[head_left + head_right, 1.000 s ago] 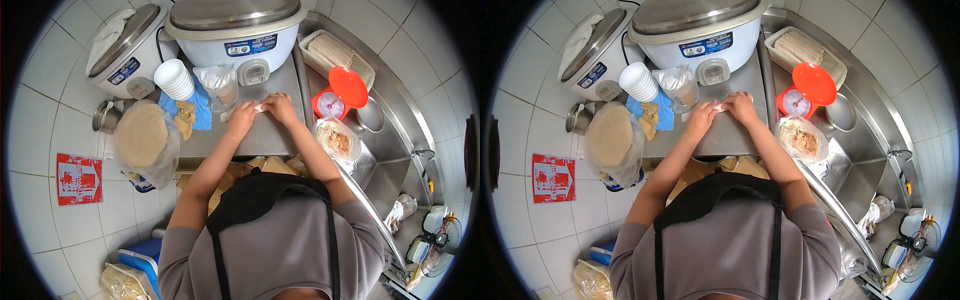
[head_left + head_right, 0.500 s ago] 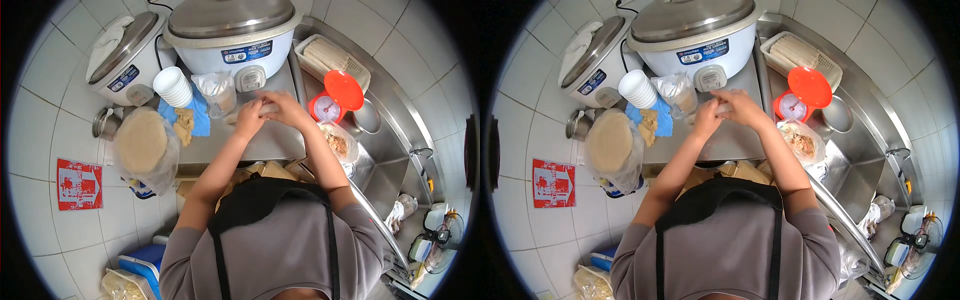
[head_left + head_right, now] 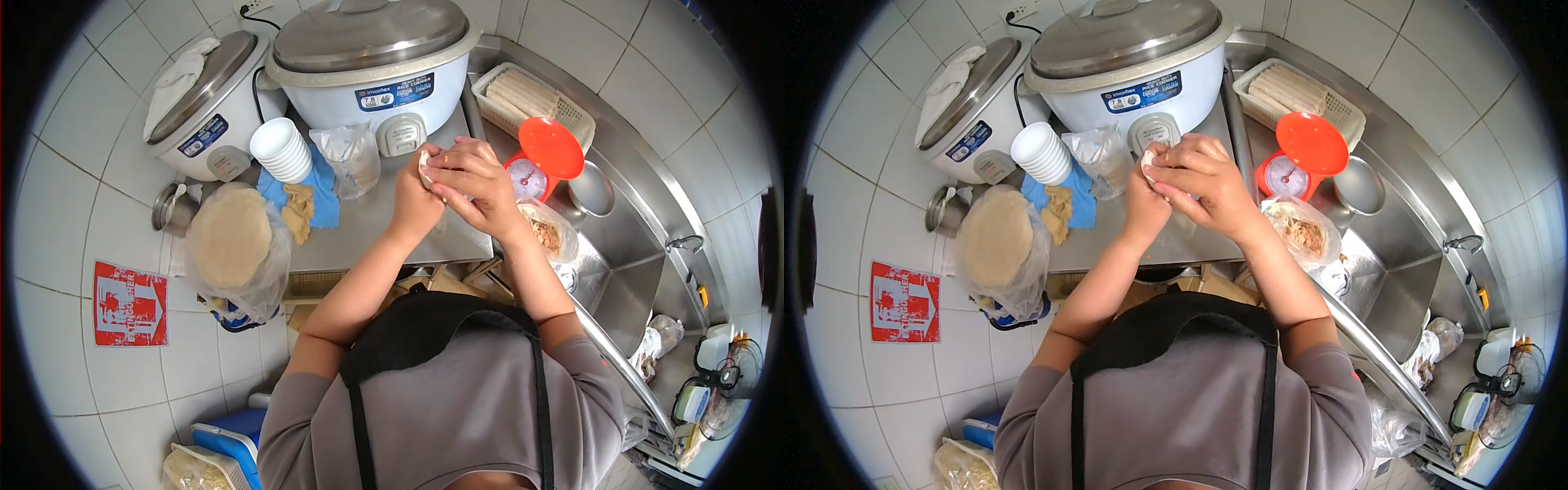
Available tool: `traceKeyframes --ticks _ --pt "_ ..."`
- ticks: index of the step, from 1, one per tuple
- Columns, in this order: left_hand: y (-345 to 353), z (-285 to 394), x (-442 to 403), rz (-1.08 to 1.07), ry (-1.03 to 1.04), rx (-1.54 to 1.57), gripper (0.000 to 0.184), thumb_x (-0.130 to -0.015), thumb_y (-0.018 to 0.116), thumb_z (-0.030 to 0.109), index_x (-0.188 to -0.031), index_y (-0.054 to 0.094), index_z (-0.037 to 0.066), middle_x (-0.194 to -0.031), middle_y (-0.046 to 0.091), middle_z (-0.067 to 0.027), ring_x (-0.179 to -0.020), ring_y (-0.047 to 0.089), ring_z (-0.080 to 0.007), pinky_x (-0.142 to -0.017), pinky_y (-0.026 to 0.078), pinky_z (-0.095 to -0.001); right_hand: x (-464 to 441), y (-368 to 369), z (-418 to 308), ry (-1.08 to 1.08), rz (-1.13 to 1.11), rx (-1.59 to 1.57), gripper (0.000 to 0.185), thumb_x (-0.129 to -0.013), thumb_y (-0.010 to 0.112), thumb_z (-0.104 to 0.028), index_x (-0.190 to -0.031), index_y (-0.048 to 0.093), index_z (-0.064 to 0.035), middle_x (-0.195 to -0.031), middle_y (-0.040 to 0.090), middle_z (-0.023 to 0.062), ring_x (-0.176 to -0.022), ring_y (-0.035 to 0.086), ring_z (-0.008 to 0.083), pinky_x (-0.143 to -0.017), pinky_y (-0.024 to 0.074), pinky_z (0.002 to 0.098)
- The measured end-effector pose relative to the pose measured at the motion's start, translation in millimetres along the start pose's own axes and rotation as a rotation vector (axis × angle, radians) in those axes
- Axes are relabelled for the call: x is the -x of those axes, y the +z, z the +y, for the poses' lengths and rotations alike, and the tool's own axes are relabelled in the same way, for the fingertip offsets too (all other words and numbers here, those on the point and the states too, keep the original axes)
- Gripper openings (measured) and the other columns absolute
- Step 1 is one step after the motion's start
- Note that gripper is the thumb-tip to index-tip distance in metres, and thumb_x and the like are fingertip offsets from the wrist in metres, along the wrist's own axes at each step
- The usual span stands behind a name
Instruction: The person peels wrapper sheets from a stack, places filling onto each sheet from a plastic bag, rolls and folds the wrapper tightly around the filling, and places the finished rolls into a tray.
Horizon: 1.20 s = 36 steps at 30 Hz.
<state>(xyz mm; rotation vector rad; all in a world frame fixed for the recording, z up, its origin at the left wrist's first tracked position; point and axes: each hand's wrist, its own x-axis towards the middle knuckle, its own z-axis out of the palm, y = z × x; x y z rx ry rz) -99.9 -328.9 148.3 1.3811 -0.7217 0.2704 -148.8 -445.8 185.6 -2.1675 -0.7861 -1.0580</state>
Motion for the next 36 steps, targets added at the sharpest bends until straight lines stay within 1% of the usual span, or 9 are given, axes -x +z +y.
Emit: traceKeyframes --ticks 5,10,15,19,22,24,27,30,36 --pt "-14.0 11.4 6.2 -0.047 -0.27 0.227 0.013 -0.072 0.064 0.002 -0.078 0.052 0.001 -0.064 0.057 -0.0016 -0.058 0.052 -0.0074 -0.049 0.042 -0.0239 -4.7 -2.3 -9.8 0.069 0.013 -0.097 0.022 -0.073 0.069 -0.017 -0.094 0.069 -0.0101 -0.092 0.063 0.0046 -0.091 0.057 0.0224 -0.093 0.0396 0.0428" --pt "-27.9 29.7 6.3 -0.119 -0.253 0.198 0.01 -0.07 0.063 0.0 -0.075 0.055 0.002 -0.064 0.055 0.0009 -0.056 0.05 -0.0058 -0.046 0.039 -0.0221 -12.3 -0.9 -16.7 -0.057 -0.109 -0.034 0.021 -0.073 0.07 -0.02 -0.092 0.069 -0.0115 -0.093 0.062 0.0041 -0.09 0.055 0.0227 -0.096 0.0356 0.0471" --pt "-45.6 23.4 11.0 -0.265 -0.277 0.241 0.012 -0.07 0.068 0.003 -0.073 0.057 0.002 -0.061 0.055 -0.0001 -0.051 0.049 -0.0048 -0.043 0.038 -0.0222 -29.3 -9.4 -18.5 -0.134 -0.307 -0.091 0.021 -0.073 0.07 -0.021 -0.091 0.069 -0.0103 -0.09 0.057 0.0026 -0.085 0.052 0.0238 -0.09 0.0368 0.0452" --pt "-63.4 32.0 4.6 -0.691 -0.521 0.506 0.015 -0.074 0.069 0.006 -0.07 0.055 0.003 -0.056 0.054 -0.0014 -0.042 0.05 -0.0074 -0.038 0.037 -0.0217 -46.4 -12.4 3.3 -0.099 -0.447 -0.603 0.021 -0.073 0.07 -0.018 -0.091 0.069 -0.0067 -0.088 0.057 0.0049 -0.081 0.053 0.0241 -0.095 0.0344 0.0448" --pt "-63.3 40.2 -0.4 -0.91 -0.589 0.601 0.018 -0.075 0.069 0.005 -0.069 0.051 0.003 -0.053 0.051 -0.0019 -0.04 0.051 -0.0095 -0.035 0.038 -0.0216 -60.7 -12.2 -2.5 -0.092 -0.599 -0.643 0.021 -0.072 0.067 -0.006 -0.093 0.068 -0.0044 -0.085 0.058 0.0055 -0.077 0.051 0.0236 -0.078 0.0418 0.036" --pt "-66.3 34.5 -2.2 -0.923 -0.555 0.637 0.018 -0.076 0.068 0.004 -0.071 0.051 0.003 -0.053 0.049 -0.0019 -0.04 0.05 -0.0095 -0.035 0.038 -0.022 -65.5 -9.5 -5.0 -0.172 -0.642 -0.615 0.022 -0.07 0.066 -0.001 -0.092 0.067 -0.0035 -0.08 0.058 0.0059 -0.077 0.051 0.0238 -0.066 0.0427 0.0341" --pt "-72.1 26.6 -1.1 -0.852 -0.529 0.706 0.017 -0.076 0.066 0.002 -0.071 0.049 0.003 -0.053 0.047 -0.0016 -0.039 0.048 -0.0091 -0.035 0.036 -0.0224 -66.9 -12.8 -17.6 -0.15 -0.662 -0.495 0.018 -0.065 0.062 0.003 -0.082 0.063 -0.0014 -0.082 0.059 0.008 -0.084 0.053 0.0266 -0.071 0.0445 0.0342" --pt "-70.9 23.8 -1.8 -0.808 -0.507 0.709 0.017 -0.076 0.064 0.0 -0.071 0.048 0.004 -0.053 0.046 -0.0008 -0.039 0.046 -0.0086 -0.035 0.035 -0.0223 -67.1 -10.8 -17.5 -0.165 -0.668 -0.43 0.02 -0.066 0.064 0.002 -0.085 0.067 -0.0046 -0.071 0.054 0.0061 -0.076 0.049 0.0262 -0.064 0.0418 0.0337" --pt "-64.6 15.3 -4.4 -0.796 -0.511 0.624 0.015 -0.076 0.064 0.0 -0.075 0.05 0.004 -0.054 0.046 0.0001 -0.04 0.043 -0.0082 -0.035 0.032 -0.0213 -84.5 1.3 -4.2 -0.089 -0.865 -0.384 0.009 -0.063 0.065 0.0 -0.069 0.062 -0.0057 -0.074 0.053 0.0027 -0.076 0.046 0.0234 -0.067 0.0383 0.0329"
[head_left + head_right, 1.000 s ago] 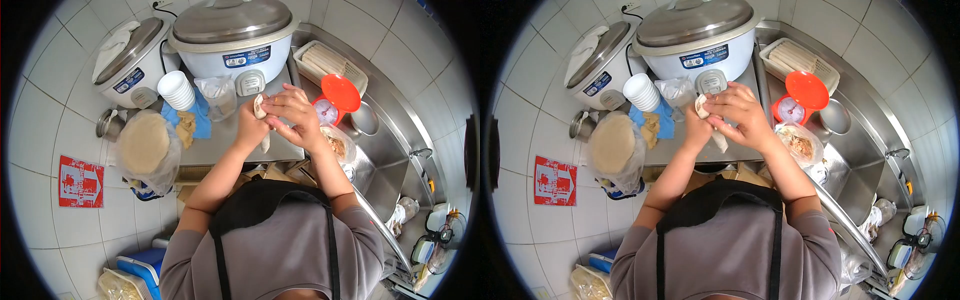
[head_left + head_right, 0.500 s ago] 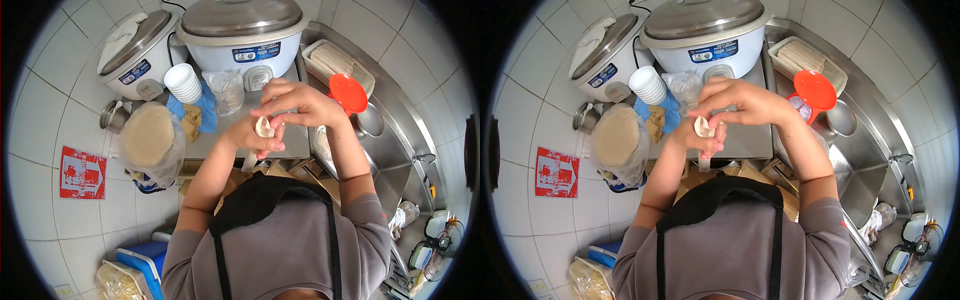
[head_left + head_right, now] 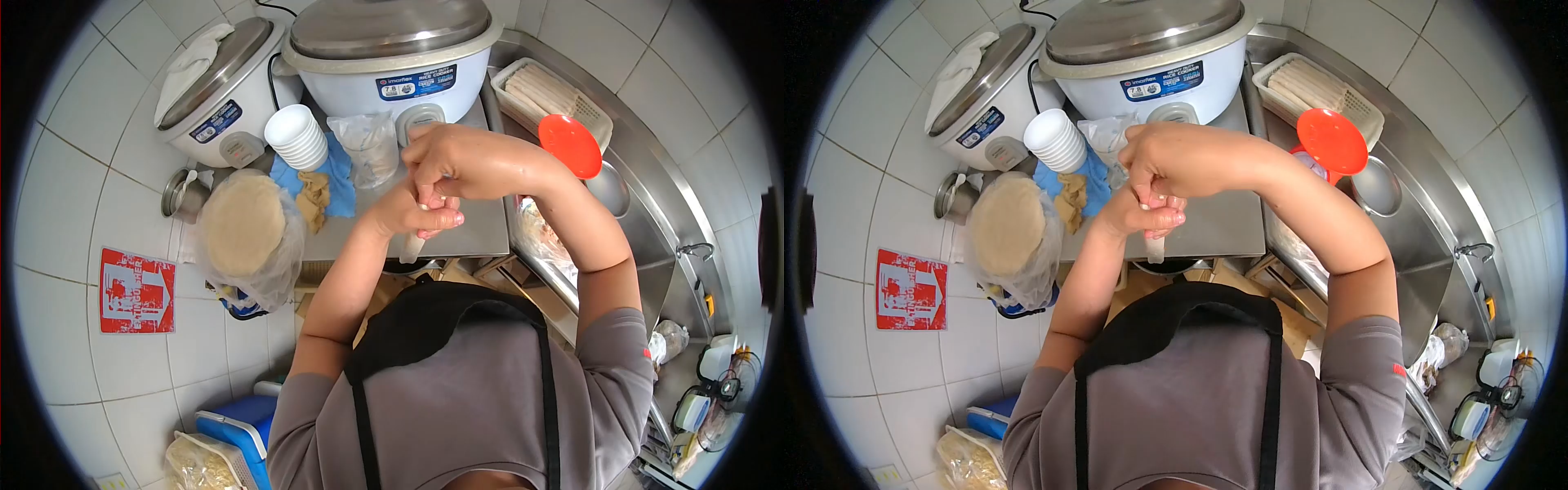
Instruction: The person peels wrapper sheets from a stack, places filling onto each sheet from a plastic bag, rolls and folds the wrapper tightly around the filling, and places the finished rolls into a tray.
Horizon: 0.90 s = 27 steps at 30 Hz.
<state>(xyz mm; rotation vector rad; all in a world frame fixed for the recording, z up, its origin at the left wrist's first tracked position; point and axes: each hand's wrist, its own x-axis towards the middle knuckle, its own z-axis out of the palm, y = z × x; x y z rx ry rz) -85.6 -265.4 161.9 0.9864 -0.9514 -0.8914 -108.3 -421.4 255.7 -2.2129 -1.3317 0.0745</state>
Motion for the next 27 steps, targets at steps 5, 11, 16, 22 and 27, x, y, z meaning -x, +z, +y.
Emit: traceKeyframes --ticks 5,11,16,22,27 --pt "4.3 7.7 -3.4 0.206 0.03 -0.006 0.012 -0.074 0.064 -0.001 -0.075 0.053 0.003 -0.057 0.049 -0.0007 -0.041 0.043 -0.0082 -0.038 0.035 -0.0218 -10.6 7.7 -7.2 0.051 0.089 0.362 0.009 -0.061 0.066 -0.005 -0.064 0.059 -0.0107 -0.07 0.05 0.0 -0.08 0.046 0.0202 -0.072 0.0357 0.0316" --pt "-19.7 9.0 -2.8 0.396 0.143 -0.099 0.009 -0.071 0.063 -0.002 -0.074 0.055 0.001 -0.065 0.054 -0.0036 -0.048 0.049 -0.0088 -0.042 0.039 -0.0229 -1.5 17.1 -5.5 0.175 0.398 0.465 0.015 -0.066 0.065 -0.012 -0.081 0.066 -0.0109 -0.087 0.055 0.0022 -0.092 0.048 0.0218 -0.081 0.0353 0.0339" --pt "-16.1 24.2 -4.3 0.504 0.205 -0.335 0.013 -0.066 0.064 -0.004 -0.075 0.056 0.0 -0.069 0.057 -0.0037 -0.053 0.052 -0.0092 -0.045 0.041 -0.0211 3.9 22.9 -9.4 0.06 0.537 0.474 0.022 -0.065 0.067 -0.019 -0.084 0.069 -0.0086 -0.096 0.054 0.0057 -0.1 0.045 0.0254 -0.086 0.034 0.0386" --pt "-15.6 17.2 -5.4 0.497 0.276 -0.401 0.013 -0.068 0.067 -0.003 -0.077 0.058 -0.001 -0.072 0.056 -0.0013 -0.054 0.051 -0.0077 -0.047 0.039 -0.0199 1.7 20.7 -10.5 0.072 0.46 0.378 0.016 -0.071 0.061 -0.021 -0.075 0.068 -0.0064 -0.099 0.052 0.0073 -0.102 0.044 0.0276 -0.09 0.0318 0.0404" --pt "-4.2 28.7 -7.8 0.461 0.253 -0.142 0.007 -0.076 0.063 0.005 -0.074 0.058 0.0 -0.066 0.052 -0.0021 -0.051 0.049 -0.0085 -0.046 0.038 -0.0224 6.9 26.4 15.0 0.026 0.646 0.15 0.021 -0.079 0.059 -0.025 -0.079 0.067 -0.0056 -0.103 0.054 0.0066 -0.104 0.045 0.0251 -0.09 0.0322 0.0357"
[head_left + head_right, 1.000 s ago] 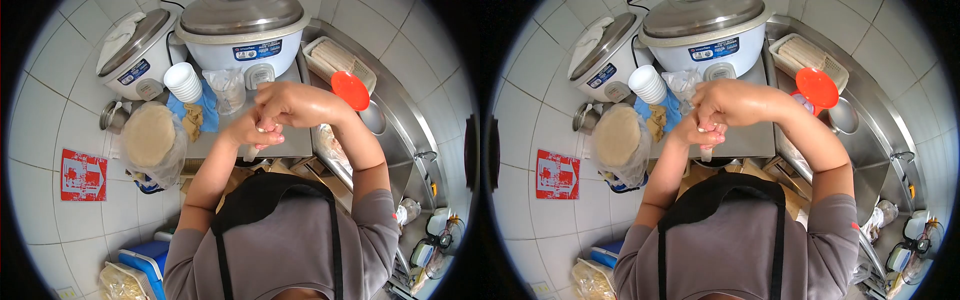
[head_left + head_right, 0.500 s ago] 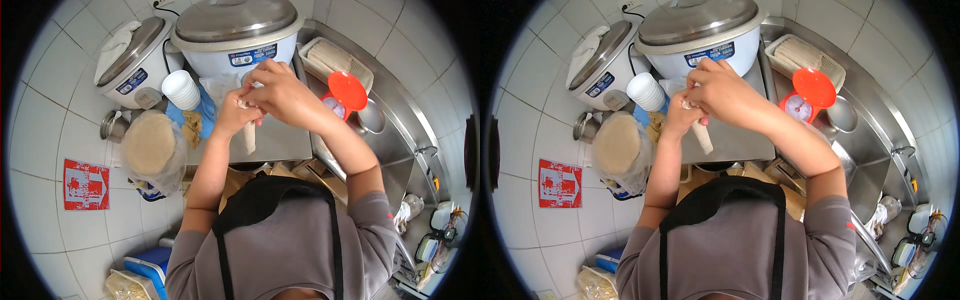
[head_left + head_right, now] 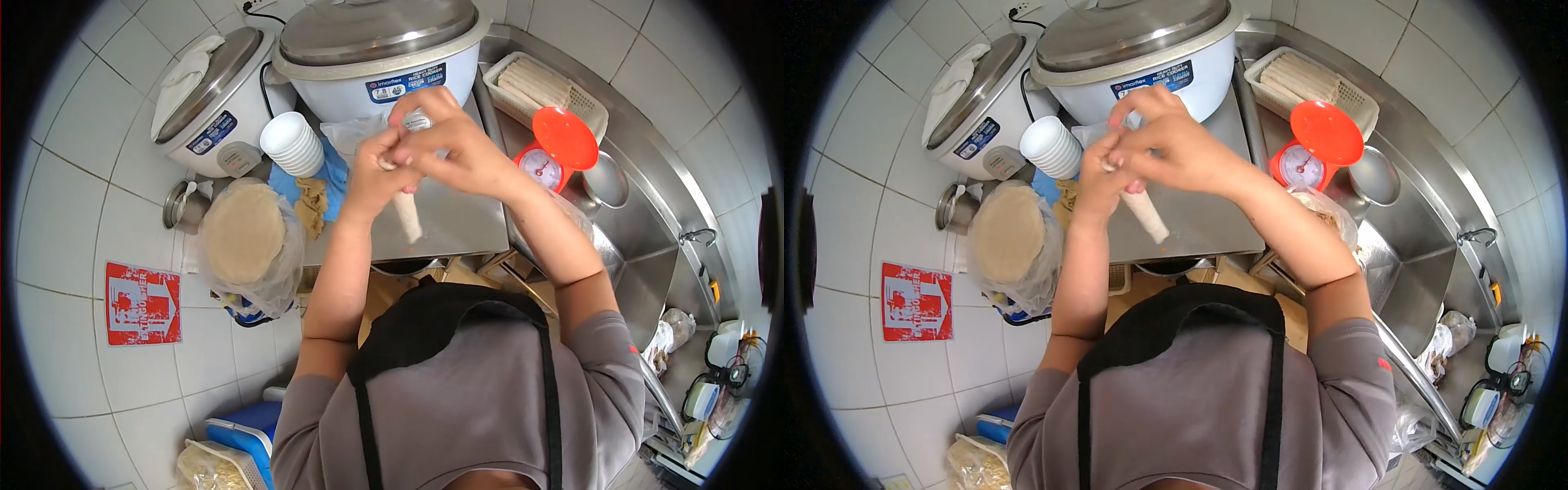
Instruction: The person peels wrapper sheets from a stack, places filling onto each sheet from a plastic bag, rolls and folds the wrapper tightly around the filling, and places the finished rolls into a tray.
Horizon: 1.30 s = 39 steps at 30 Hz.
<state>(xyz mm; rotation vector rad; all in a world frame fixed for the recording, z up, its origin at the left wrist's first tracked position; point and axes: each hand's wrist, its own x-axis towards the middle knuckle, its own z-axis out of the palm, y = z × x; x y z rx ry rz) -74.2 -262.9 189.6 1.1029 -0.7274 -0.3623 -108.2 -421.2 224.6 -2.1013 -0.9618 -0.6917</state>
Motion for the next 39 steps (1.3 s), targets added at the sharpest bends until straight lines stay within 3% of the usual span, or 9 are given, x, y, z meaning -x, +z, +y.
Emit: traceKeyframes --ticks 3,8,12,13,18,19,23,29,39 --pt "-5.6 1.9 -0.5 -0.026 0.07 0.245 0.028 -0.087 0.056 0.021 -0.066 0.053 0.003 -0.059 0.047 -0.0027 -0.046 0.045 -0.0095 -0.044 0.037 -0.024 19.6 17.1 23.4 0.462 0.306 -0.82 0.026 -0.085 0.06 -0.027 -0.1 0.063 -0.0051 -0.106 0.055 0.006 -0.105 0.047 0.0207 -0.093 0.0332 0.0361" --pt "-24.1 3.9 7.1 0.141 0.083 0.138 0.052 -0.097 0.035 0.041 -0.054 0.039 0.012 -0.049 0.036 -0.0002 -0.037 0.032 -0.0107 -0.04 0.032 -0.0267 77.6 71.0 45.9 0.574 -0.411 -0.809 0.035 -0.082 0.065 -0.024 -0.109 0.057 -0.0028 -0.098 0.059 0.0039 -0.092 0.052 0.0138 -0.084 0.0401 0.0305" --pt "-54.4 -15.7 10.8 0.147 0.26 0.506 0.051 -0.093 0.036 0.051 -0.067 0.05 0.01 -0.066 0.053 -0.0059 -0.06 0.053 -0.0147 -0.08 0.046 -0.0378 65.6 25.1 42.5 0.549 -0.455 -0.465 0.033 -0.078 0.069 -0.019 -0.107 0.058 -0.0072 -0.094 0.062 0.0044 -0.086 0.058 0.0184 -0.078 0.0434 0.0297" --pt "-44.1 -12.7 15.4 0.346 0.151 0.547 0.059 -0.09 0.037 0.058 -0.099 0.058 0.003 -0.088 0.06 -0.0134 -0.084 0.059 -0.0189 -0.101 0.032 -0.0466 57.1 7.9 37.8 0.506 -0.419 -0.229 0.03 -0.077 0.067 -0.016 -0.105 0.059 -0.0089 -0.093 0.062 0.0049 -0.088 0.058 0.02 -0.079 0.0431 0.0313" --pt "-52.5 -56.1 39.8 -0.151 -0.571 0.557 0.083 -0.086 0.039 0.063 -0.131 0.037 -0.007 -0.09 0.06 -0.014 -0.078 0.06 -0.0213 -0.078 0.05 -0.035 20.4 -39.8 8.3 0.064 -0.437 0.615 0.027 -0.07 0.063 -0.009 -0.096 0.064 -0.0115 -0.088 0.058 0.0038 -0.094 0.054 0.0213 -0.089 0.039 0.0387" --pt "-61.6 -83.3 34.1 -0.515 -0.478 0.587 0.075 -0.085 0.048 0.057 -0.123 0.044 -0.007 -0.076 0.056 -0.0073 -0.06 0.057 -0.015 -0.053 0.047 -0.0243 18.0 -34.9 2.5 -0.013 -0.471 0.65 0.028 -0.068 0.062 -0.008 -0.095 0.064 -0.0118 -0.088 0.057 0.0033 -0.096 0.054 0.0205 -0.093 0.0375 0.0403" --pt "-30.6 -70.7 18.1 -0.66 -0.516 0.487 0.048 -0.081 0.062 0.049 -0.094 0.055 0.003 -0.06 0.044 0.0015 -0.047 0.047 -0.0081 -0.045 0.04 -0.0228 15.0 -14.5 -18.8 -0.208 -0.518 0.597 0.029 -0.068 0.059 -0.009 -0.096 0.064 -0.0131 -0.095 0.056 0.0022 -0.099 0.052 0.0211 -0.101 0.033 0.0438" --pt "-13.9 -63.1 15.5 -0.329 -0.287 0.474 0.039 -0.083 0.063 0.041 -0.093 0.053 0.005 -0.061 0.048 -0.0006 -0.05 0.05 -0.0087 -0.047 0.042 -0.0202 28.7 -41.2 -25.7 0.112 0.072 0.324 0.04 -0.07 0.057 0.004 -0.107 0.063 -0.0084 -0.109 0.057 0.0079 -0.099 0.052 0.027 -0.085 0.0408 0.0374" --pt "22.2 -40.1 7.7 0.132 0.029 -0.222 0.012 -0.087 0.058 0.011 -0.092 0.056 0.001 -0.071 0.058 -0.0026 -0.061 0.055 -0.0085 -0.051 0.044 -0.0229 43.4 -1.2 -25.9 0.013 0.194 0.22 0.03 -0.073 0.065 -0.009 -0.102 0.064 -0.0044 -0.096 0.061 0.0095 -0.085 0.056 0.0269 -0.075 0.0456 0.0357"
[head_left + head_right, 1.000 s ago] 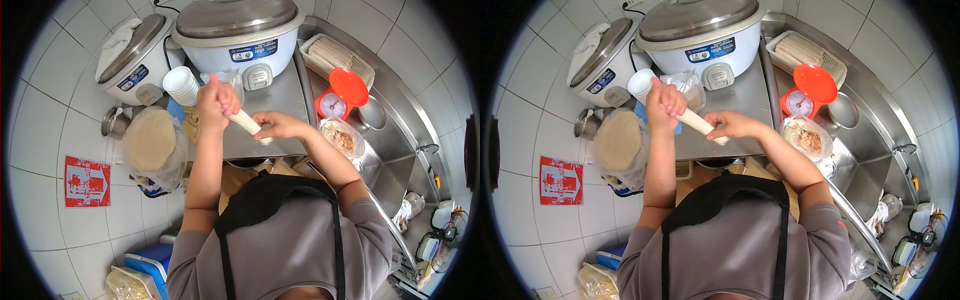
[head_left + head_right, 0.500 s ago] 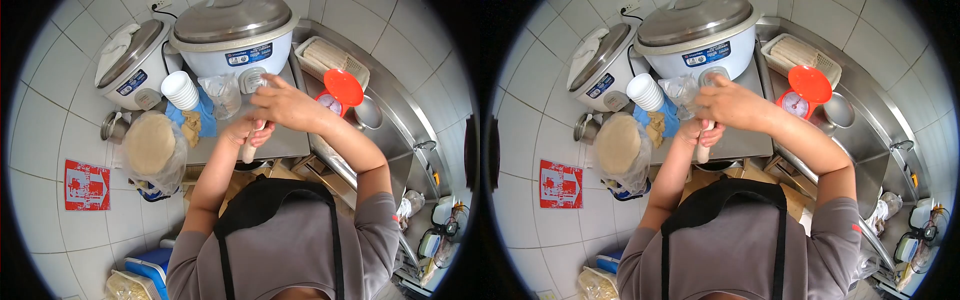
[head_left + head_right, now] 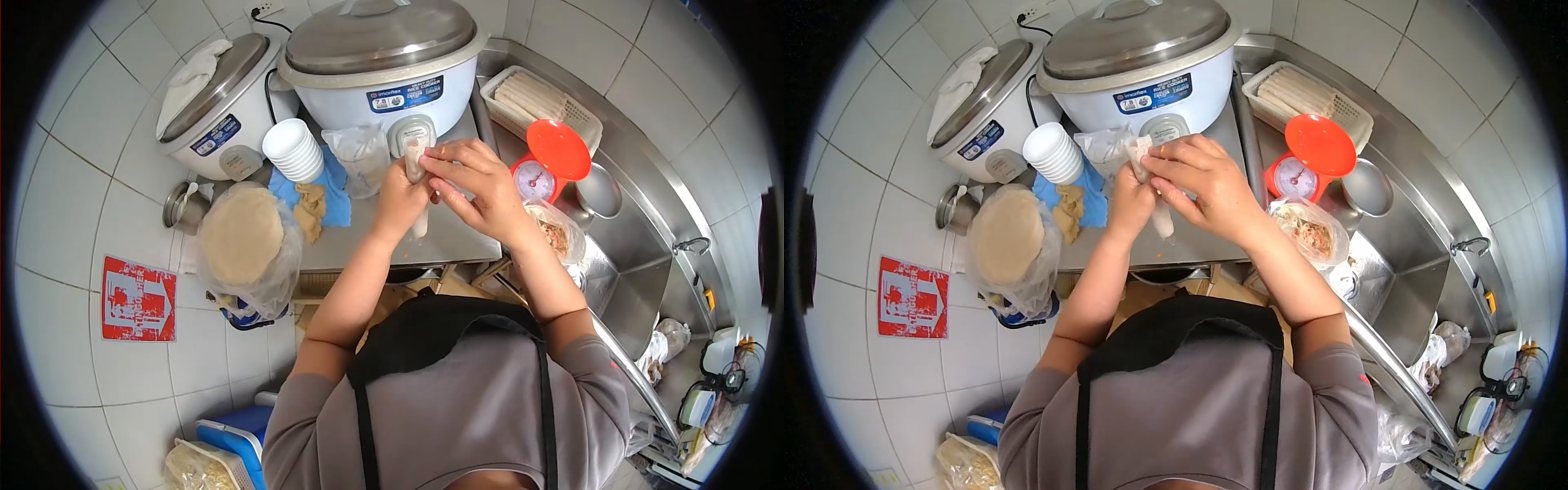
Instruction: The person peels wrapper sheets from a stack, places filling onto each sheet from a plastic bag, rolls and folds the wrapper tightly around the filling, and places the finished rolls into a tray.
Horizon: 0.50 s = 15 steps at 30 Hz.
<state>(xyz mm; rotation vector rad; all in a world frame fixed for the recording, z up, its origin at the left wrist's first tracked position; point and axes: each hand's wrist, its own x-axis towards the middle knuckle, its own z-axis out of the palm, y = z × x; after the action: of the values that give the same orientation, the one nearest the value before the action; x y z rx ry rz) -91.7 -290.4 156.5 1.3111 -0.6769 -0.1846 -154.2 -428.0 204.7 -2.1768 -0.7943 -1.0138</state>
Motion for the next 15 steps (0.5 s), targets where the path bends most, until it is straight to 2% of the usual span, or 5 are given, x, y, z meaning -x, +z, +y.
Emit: traceKeyframes --ticks 5,11,13,15 --pt "17.5 9.5 -5.2 0.129 0.096 0.002 0.01 -0.082 0.06 0.009 -0.084 0.058 0.0 -0.067 0.057 -0.0009 -0.061 0.054 -0.0082 -0.051 0.044 -0.0234 -5.5 -4.2 -2.2 0.048 -0.011 -0.016 0.027 -0.073 0.067 -0.014 -0.099 0.065 -0.0038 -0.092 0.06 0.0083 -0.082 0.054 0.0256 -0.075 0.0432 0.0347" --pt "8.0 6.4 -3.7 0.109 0.19 -0.315 0.008 -0.073 0.061 0.007 -0.073 0.057 0.0 -0.064 0.059 -0.0023 -0.057 0.054 -0.0067 -0.048 0.042 -0.0236 -10.4 -3.7 -4.7 0.018 -0.133 0.122 0.021 -0.075 0.066 -0.017 -0.094 0.067 -0.0076 -0.08 0.056 0.005 -0.083 0.05 0.0231 -0.082 0.0376 0.0364" --pt "0.3 5.6 -2.1 -0.008 -0.007 -0.137 0.01 -0.074 0.062 0.008 -0.072 0.056 0.001 -0.06 0.057 -0.0022 -0.051 0.053 -0.0072 -0.045 0.041 -0.0236 -13.9 -7.5 5.0 -0.056 -0.187 0.147 0.019 -0.076 0.066 -0.017 -0.093 0.067 -0.0093 -0.078 0.055 0.0039 -0.083 0.049 0.0224 -0.085 0.0353 0.0365" --pt "-5.6 11.6 -0.1 -0.152 -0.148 0.034 0.01 -0.075 0.062 0.007 -0.072 0.054 0.002 -0.056 0.054 -0.0023 -0.045 0.051 -0.0085 -0.043 0.041 -0.0244 -23.7 -22.7 18.1 0.001 -0.37 -0.171 0.017 -0.074 0.066 -0.013 -0.091 0.067 -0.0096 -0.078 0.054 0.003 -0.083 0.049 0.0221 -0.087 0.0337 0.0358"
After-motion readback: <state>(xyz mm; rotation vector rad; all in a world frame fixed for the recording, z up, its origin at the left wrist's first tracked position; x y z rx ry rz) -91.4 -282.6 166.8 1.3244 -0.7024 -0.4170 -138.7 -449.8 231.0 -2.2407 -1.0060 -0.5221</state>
